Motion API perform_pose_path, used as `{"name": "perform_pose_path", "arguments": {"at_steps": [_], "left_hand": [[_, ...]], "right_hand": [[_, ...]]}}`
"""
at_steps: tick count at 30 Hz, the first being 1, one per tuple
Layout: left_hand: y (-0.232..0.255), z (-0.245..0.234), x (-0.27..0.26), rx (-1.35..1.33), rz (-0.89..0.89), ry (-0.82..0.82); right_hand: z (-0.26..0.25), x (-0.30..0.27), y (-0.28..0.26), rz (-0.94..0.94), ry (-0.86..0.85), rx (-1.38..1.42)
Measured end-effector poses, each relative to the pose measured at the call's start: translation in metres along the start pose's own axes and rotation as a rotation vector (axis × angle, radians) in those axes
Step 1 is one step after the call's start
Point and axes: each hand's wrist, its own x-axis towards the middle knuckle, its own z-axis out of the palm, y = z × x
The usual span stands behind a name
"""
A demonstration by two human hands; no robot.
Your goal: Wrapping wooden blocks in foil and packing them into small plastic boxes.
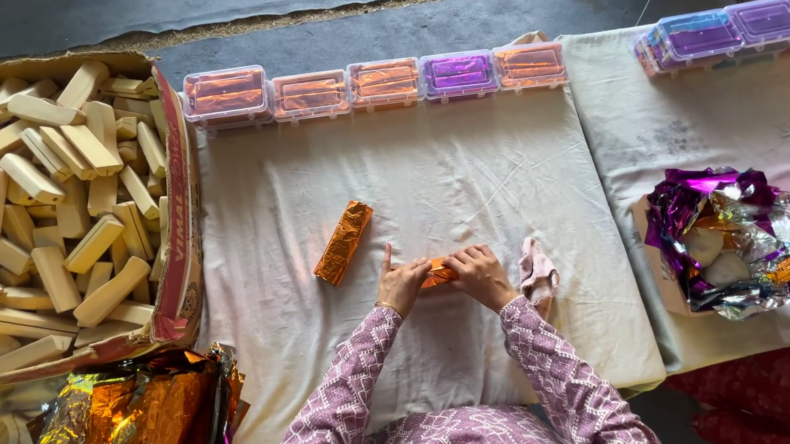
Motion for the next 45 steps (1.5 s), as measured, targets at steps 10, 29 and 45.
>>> {"name": "perform_pose_path", "arguments": {"at_steps": [10, 29, 45], "left_hand": [[0.021, -0.025, -0.004, 0.062, -0.046, -0.037], [-0.030, -0.035, -0.042, 0.090, -0.360, 0.170], [-0.043, -0.058, -0.029, 0.344, -0.499, 0.326]], "right_hand": [[0.004, 0.003, -0.001, 0.062, -0.011, 0.024], [0.071, -0.017, 0.002, 0.345, 0.052, 0.121], [0.085, -0.024, -0.002, 0.375, 0.064, 0.062]]}}
